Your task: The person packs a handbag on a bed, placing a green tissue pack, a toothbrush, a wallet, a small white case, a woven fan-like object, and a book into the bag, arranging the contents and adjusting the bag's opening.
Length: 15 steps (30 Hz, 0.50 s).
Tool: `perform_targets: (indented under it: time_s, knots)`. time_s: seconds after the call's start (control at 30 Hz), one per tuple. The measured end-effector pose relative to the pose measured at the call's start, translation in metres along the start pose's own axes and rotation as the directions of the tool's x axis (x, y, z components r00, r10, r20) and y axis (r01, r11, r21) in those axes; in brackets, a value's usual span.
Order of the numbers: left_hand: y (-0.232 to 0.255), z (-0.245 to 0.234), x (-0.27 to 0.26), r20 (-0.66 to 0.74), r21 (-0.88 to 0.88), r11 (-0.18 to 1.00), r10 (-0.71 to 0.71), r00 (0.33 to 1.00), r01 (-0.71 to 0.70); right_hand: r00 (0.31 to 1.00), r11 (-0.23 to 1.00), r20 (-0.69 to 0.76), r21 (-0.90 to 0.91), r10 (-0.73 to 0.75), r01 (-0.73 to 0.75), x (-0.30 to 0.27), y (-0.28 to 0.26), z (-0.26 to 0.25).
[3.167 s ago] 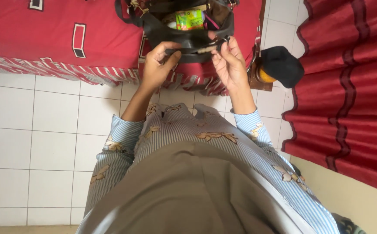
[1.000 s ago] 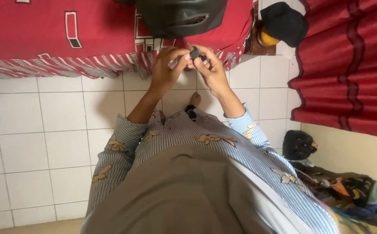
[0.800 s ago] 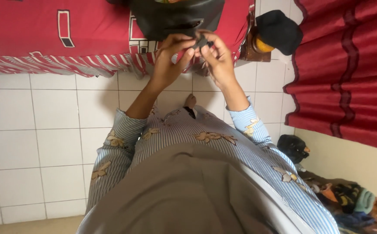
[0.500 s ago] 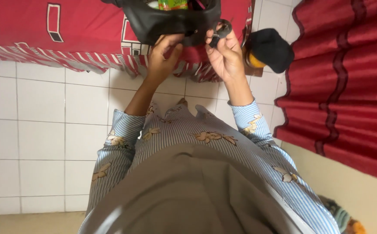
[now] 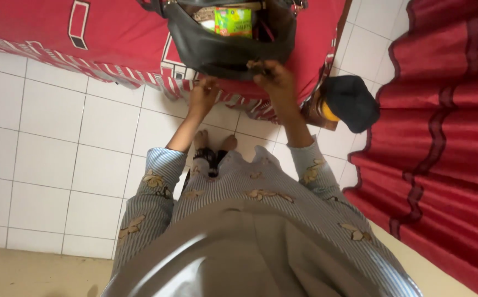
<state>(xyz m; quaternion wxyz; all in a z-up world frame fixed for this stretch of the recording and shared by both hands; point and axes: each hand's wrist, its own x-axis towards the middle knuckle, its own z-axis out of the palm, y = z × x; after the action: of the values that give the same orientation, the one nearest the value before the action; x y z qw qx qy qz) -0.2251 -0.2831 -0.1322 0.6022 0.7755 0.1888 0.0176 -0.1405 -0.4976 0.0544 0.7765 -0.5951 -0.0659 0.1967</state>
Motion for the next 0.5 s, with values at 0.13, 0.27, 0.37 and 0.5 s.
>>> perform_targets:
  time_s: [0.13, 0.27, 0.37, 0.5]
  knots:
    - [-0.049, 0.02, 0.024, 0.025, -0.04, 0.986, -0.162, 0.987, 0.163, 1.0, 0.996, -0.015, -0.093, 0.005, -0.007, 0.014, 0.058, -0.011]
    - [-0.066, 0.03, 0.042, 0.217, -0.215, 0.85, -0.439, 0.872, 0.481, 0.998, 0.995, -0.031, -0.093, -0.049, 0.046, 0.024, 0.122, -0.019]
    - [-0.058, 0.035, 0.054, 0.263, -0.296, 0.767, -0.508, 0.821, 0.569, 0.996, 0.981, -0.088, -0.192, 0.026, -0.043, 0.027, 0.154, -0.027]
    - [-0.036, 0.034, 0.071, 0.253, -0.397, 0.66, -0.589, 0.767, 0.638, 0.992, 0.892, -0.117, -0.452, -0.048, -0.01, 0.038, 0.172, -0.03]
